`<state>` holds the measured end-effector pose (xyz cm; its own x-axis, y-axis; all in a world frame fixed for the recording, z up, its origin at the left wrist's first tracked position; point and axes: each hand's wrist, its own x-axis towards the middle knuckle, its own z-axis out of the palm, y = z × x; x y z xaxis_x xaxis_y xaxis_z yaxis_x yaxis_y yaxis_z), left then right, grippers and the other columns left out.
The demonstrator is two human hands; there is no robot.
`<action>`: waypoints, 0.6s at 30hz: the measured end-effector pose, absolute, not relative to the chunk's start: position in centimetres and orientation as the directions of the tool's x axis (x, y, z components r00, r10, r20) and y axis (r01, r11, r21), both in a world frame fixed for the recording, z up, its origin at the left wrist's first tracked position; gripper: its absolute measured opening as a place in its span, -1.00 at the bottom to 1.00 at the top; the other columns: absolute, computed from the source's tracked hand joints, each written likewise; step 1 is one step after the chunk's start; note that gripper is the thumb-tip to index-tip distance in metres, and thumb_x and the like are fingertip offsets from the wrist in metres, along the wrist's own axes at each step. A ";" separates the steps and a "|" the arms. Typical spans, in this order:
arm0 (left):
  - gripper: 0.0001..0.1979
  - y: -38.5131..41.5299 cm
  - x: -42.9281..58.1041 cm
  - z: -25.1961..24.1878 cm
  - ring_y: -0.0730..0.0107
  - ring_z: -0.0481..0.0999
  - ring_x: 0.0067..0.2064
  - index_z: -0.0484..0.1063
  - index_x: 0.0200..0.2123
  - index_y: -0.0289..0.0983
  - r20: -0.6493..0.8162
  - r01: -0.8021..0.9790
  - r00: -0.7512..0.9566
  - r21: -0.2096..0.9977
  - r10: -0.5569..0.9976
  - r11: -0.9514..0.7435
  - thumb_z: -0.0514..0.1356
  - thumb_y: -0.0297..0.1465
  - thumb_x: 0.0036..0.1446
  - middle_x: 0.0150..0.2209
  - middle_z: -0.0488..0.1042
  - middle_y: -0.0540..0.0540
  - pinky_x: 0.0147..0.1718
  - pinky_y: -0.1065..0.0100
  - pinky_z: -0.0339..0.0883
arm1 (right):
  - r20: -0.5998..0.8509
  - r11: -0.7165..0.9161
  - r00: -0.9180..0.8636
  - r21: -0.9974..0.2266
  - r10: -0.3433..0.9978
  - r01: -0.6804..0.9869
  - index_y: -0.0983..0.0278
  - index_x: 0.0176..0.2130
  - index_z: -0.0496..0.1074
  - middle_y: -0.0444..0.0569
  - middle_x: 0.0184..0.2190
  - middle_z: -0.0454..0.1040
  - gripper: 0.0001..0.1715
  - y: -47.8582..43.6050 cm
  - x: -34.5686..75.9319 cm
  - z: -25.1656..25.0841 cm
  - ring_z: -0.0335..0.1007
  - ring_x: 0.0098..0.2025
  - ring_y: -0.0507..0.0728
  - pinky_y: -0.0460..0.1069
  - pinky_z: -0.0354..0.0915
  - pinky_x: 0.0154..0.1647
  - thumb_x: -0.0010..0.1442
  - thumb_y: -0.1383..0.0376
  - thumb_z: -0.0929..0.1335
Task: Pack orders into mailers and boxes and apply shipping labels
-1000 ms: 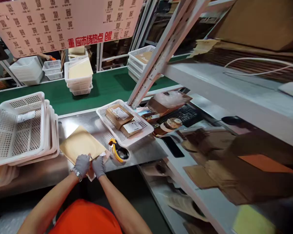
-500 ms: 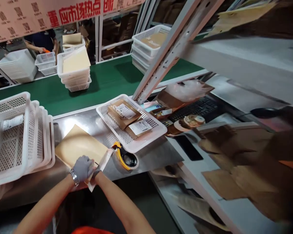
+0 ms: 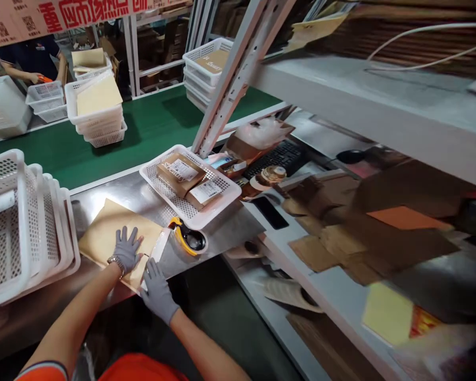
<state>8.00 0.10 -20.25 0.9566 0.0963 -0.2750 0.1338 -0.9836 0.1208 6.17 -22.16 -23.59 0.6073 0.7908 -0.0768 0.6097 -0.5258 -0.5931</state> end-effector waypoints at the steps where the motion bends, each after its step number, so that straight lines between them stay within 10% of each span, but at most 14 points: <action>1: -0.19 -0.1 8.2 -20.2 -0.70 -0.19 0.72 0.27 0.68 -0.07 -0.293 0.147 0.949 0.100 0.112 -0.984 0.14 0.08 0.51 0.77 -0.01 -0.22 0.58 -0.62 -0.45 | -0.068 -0.517 0.606 -0.602 0.793 0.609 0.35 0.30 0.61 0.39 0.59 0.38 -0.32 -23.1 4.7 -24.0 0.15 0.68 0.60 0.52 0.14 0.70 0.27 0.16 0.58; 6: -0.17 -1.1 9.6 -19.4 -0.74 -0.23 0.72 0.22 0.70 -0.09 -0.359 0.237 0.908 0.020 0.215 -0.971 0.12 0.05 0.49 0.78 -0.07 -0.19 0.56 -0.64 -0.44 | -0.069 -0.624 0.716 -0.552 0.695 0.553 0.18 -0.06 0.73 0.12 0.15 0.72 -0.83 -23.8 2.0 -25.1 0.55 0.24 0.34 0.22 0.43 0.28 0.37 0.27 0.50; 9: -0.17 -1.8 10.1 -19.2 -0.76 -0.22 0.71 0.17 0.72 -0.10 -0.351 0.309 0.890 -0.003 0.291 -0.951 0.07 0.02 0.51 0.79 -0.11 -0.21 0.55 -0.67 -0.43 | -0.117 -0.709 0.758 -0.466 0.642 0.529 0.19 -0.20 0.73 0.07 -0.10 0.73 -0.75 -23.8 3.9 -24.4 0.54 0.01 0.25 0.13 0.33 0.04 0.46 0.34 0.41; 14: -0.20 -3.0 10.1 -19.8 -0.79 -0.22 0.71 0.16 0.72 -0.02 -0.340 0.368 0.873 -0.013 0.350 -0.930 0.07 0.01 0.52 0.80 -0.15 -0.18 0.52 -0.73 -0.39 | -0.127 -0.664 0.695 -0.456 0.708 0.593 0.21 0.02 0.71 0.11 0.03 0.73 -0.57 -25.0 5.1 -23.5 0.56 0.05 0.32 0.13 0.34 0.06 0.29 0.02 0.61; 18: -0.26 -3.9 9.6 -20.1 -0.84 -0.22 0.70 0.27 0.66 0.15 -0.352 0.379 0.868 0.014 0.350 -0.925 0.14 0.07 0.49 0.80 -0.15 -0.16 0.47 -0.78 -0.34 | -0.128 -0.604 0.611 -0.400 0.781 0.690 0.19 -0.12 0.76 0.12 -0.08 0.76 -0.82 -24.8 4.6 -24.0 0.62 -0.02 0.32 0.13 0.39 -0.04 0.39 0.24 0.48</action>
<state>9.63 -3.89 -20.14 0.8681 0.3501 -0.3518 0.3788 -0.9254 0.0138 4.60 -24.85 -23.95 0.6107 0.7815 -0.1276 0.6895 -0.6041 -0.3996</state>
